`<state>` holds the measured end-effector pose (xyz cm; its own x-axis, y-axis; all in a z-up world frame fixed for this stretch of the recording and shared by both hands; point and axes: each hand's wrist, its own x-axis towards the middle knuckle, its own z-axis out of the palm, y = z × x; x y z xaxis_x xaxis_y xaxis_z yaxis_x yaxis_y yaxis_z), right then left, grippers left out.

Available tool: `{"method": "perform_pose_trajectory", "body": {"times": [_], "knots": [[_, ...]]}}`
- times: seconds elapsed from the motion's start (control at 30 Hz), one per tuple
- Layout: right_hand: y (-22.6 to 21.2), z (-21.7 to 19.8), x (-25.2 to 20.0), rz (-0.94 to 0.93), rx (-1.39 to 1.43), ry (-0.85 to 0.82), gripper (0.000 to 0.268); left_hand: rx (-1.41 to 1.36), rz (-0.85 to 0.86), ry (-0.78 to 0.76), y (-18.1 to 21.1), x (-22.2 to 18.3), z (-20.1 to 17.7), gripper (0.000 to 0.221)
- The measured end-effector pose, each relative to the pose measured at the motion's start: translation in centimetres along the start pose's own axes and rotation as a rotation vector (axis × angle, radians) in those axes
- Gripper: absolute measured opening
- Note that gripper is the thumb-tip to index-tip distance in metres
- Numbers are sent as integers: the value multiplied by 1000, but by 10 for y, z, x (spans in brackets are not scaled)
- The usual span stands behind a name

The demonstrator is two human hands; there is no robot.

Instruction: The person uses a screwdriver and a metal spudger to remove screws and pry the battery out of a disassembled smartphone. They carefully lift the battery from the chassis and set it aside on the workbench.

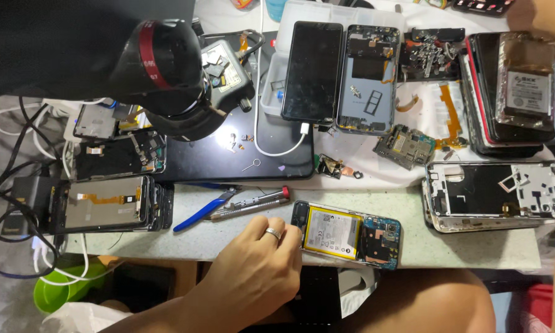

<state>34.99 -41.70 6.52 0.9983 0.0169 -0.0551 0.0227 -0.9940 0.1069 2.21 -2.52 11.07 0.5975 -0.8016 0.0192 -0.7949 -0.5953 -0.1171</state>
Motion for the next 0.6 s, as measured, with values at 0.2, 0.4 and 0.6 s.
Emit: {"method": "perform_pose_trajectory", "body": {"times": [0.2,0.4,0.6], "knots": [[-15,-3,-39,-38,-72,0,46,-20,-34,54,3,-4,4,15],[-25,-30,-108,-131,-102,82,49,63,-35,125,6,-14,8,14],[-76,-36,-225,-449,126,213,52,75,-56,209,10,-23,13,13]]}}
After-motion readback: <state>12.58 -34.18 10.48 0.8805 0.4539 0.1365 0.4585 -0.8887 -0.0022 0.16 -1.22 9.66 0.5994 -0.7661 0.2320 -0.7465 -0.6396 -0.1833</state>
